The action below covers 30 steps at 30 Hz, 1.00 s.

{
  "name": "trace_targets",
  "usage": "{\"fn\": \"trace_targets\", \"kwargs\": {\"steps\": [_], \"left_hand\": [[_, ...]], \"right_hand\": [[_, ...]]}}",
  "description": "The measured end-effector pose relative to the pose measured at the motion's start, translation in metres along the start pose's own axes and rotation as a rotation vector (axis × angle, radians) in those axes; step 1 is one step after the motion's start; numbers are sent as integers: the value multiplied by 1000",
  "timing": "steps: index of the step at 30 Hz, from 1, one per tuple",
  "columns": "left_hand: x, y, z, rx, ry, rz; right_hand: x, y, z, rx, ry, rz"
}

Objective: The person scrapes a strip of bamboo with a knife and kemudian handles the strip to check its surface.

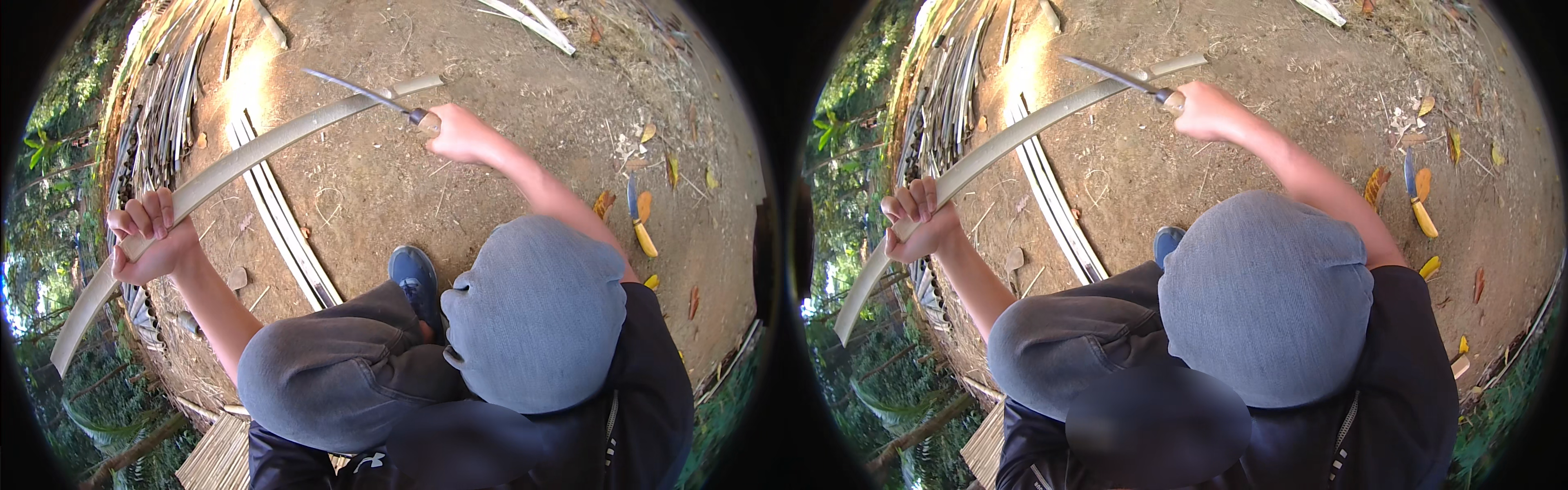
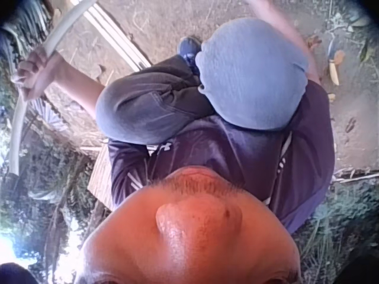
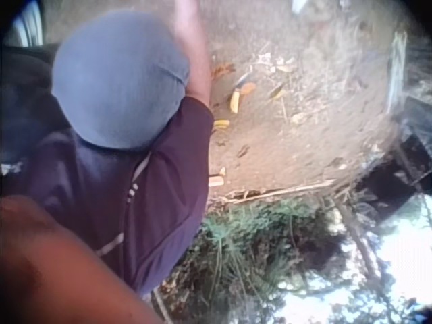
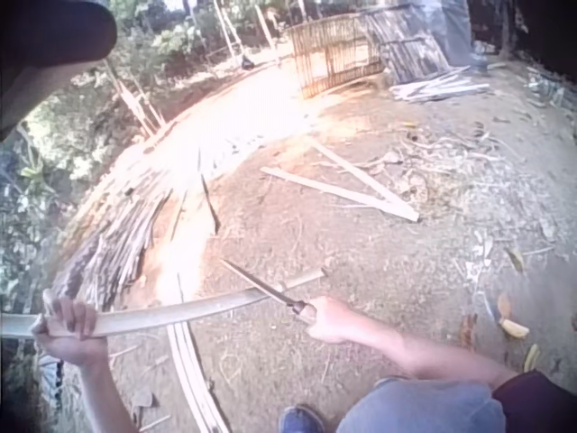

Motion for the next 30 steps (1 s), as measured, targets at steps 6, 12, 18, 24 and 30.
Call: {"fn": "trace_targets", "kwargs": {"steps": [6,12,18,24,30], "left_hand": [[2,0,-2,15,-10,42],[6,1,-2,-26,-10,22],[5,-5,-1,-85,-15,22],[7,-7,-3,-70,-13,7],[7,1,-3,-81,-9,20]], "right_hand": [[-27,-4,-4,-64,144,-46],[-46,-7,-4,-33,186,-152],[-13,5,1,-74,100,-72],[-25,5,-6,-110,147,-88],[-55,-2,-12,-138,201,-56]]}}
Point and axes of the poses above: each hand's wrist, its own z-axis away from the middle knuckle, its own y-axis out of the palm, x = y × z, the point moved 6 cm from there along -z, towards the middle knuckle, and after that the axes turned 2 degrees about -x, right-handed, at the moved point
